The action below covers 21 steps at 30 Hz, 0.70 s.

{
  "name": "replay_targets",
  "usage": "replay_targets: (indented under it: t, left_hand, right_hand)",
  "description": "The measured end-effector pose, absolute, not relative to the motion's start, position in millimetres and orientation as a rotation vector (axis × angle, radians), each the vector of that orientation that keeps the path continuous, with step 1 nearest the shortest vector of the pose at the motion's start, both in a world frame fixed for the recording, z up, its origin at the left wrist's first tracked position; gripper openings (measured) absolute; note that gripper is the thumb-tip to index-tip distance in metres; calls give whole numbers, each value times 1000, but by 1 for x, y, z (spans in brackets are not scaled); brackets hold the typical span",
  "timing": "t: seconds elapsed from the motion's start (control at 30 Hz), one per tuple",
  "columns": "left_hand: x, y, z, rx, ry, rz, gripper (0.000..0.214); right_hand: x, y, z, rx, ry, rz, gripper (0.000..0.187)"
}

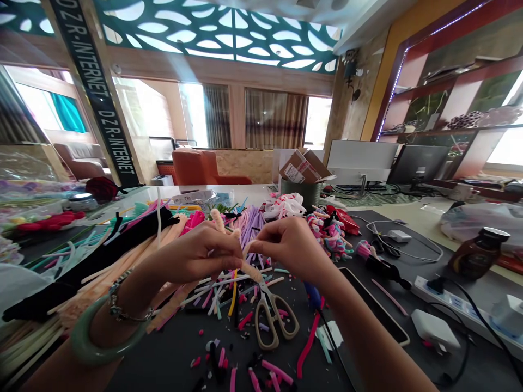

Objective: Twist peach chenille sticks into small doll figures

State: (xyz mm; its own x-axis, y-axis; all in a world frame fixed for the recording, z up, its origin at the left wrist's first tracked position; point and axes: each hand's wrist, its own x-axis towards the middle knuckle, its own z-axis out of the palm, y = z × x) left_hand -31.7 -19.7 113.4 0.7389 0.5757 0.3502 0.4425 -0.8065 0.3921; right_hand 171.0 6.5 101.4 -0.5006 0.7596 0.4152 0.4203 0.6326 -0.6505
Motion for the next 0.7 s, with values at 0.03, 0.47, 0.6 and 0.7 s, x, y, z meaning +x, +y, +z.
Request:
replay_targets:
  t: [0.03, 0.47, 0.6, 0.7]
  left_hand:
    - [-30, -19, 113, 2730, 837, 665, 20]
    - [-21, -12, 102, 2429, 1291, 1190, 31]
    - [-20, -9, 97, 2197, 1189, 1299, 35]
    - [-21, -6, 95, 2096, 1050, 1274, 34]
  right_hand:
    - [173, 2, 104, -933, -2151, 547, 24]
    - [151, -40, 99, -828, -2156, 152, 18]
    - [140, -28, 84, -812, -2089, 196, 22]
    - [140, -12, 79, -855, -2125, 355, 27]
